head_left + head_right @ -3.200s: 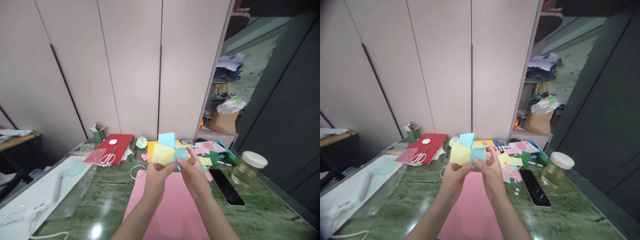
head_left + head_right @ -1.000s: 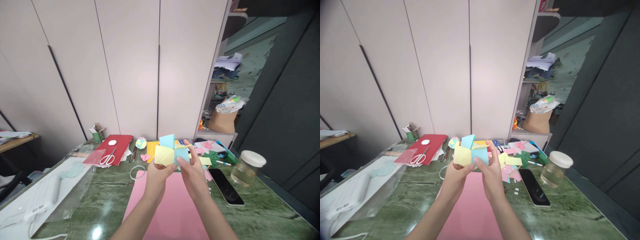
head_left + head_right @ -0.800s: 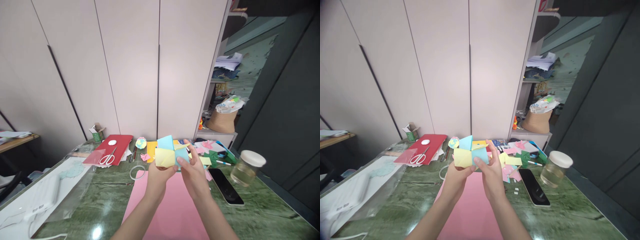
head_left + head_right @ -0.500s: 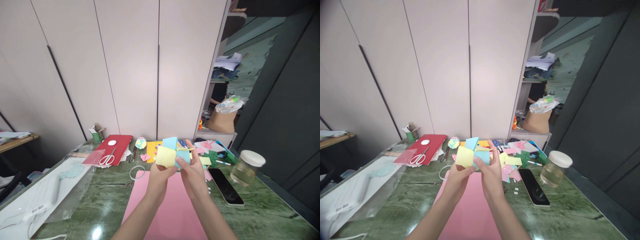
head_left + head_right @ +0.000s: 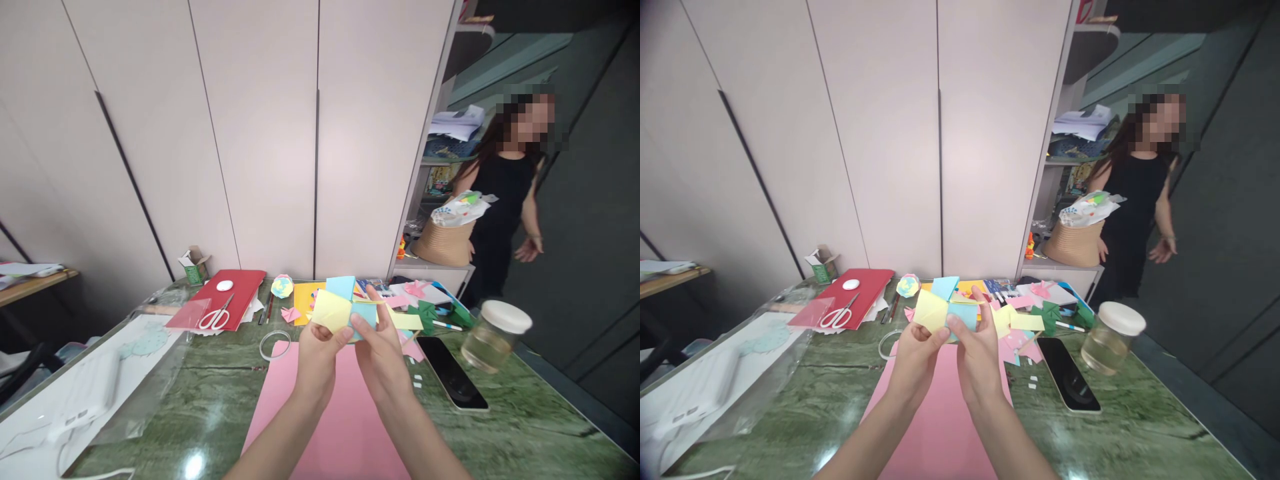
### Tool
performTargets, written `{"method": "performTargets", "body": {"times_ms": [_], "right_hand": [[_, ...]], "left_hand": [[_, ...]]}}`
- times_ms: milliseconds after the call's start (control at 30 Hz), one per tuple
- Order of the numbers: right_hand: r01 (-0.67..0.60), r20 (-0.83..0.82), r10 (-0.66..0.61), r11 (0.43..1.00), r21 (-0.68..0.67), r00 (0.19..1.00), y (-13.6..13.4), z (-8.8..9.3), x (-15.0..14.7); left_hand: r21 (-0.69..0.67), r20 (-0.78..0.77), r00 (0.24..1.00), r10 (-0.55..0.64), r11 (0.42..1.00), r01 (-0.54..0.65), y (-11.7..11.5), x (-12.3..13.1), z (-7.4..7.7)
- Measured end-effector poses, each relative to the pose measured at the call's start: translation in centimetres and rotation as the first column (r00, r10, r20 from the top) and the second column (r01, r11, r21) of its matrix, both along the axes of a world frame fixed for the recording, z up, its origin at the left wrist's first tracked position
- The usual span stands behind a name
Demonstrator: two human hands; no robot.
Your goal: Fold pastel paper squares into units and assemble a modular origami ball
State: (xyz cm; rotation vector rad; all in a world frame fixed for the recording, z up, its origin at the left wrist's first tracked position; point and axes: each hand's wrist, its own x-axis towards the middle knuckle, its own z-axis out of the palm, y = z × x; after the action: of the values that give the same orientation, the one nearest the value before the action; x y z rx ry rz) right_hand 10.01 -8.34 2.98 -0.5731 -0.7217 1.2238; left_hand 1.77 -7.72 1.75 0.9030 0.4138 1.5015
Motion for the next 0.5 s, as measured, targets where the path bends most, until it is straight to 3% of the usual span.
{"method": "performTargets", "body": {"times_ms": [300,500], "right_hand": [[-0.058,0.171,0.057,0.998,0.001,0.984,0.2,0.7,1.0],[-0.024,0.154,0.019,0.999,0.032,0.988,0.2,0.3,1.2]], "left_hand": [[-0.003,0.028,0.999,0.028,1.0,-0.028,0.0,-0.3,0.4],[0.011,0.013,1.0,-0.005,1.0,0.005,-0.5,-0.2,0.5]]}}
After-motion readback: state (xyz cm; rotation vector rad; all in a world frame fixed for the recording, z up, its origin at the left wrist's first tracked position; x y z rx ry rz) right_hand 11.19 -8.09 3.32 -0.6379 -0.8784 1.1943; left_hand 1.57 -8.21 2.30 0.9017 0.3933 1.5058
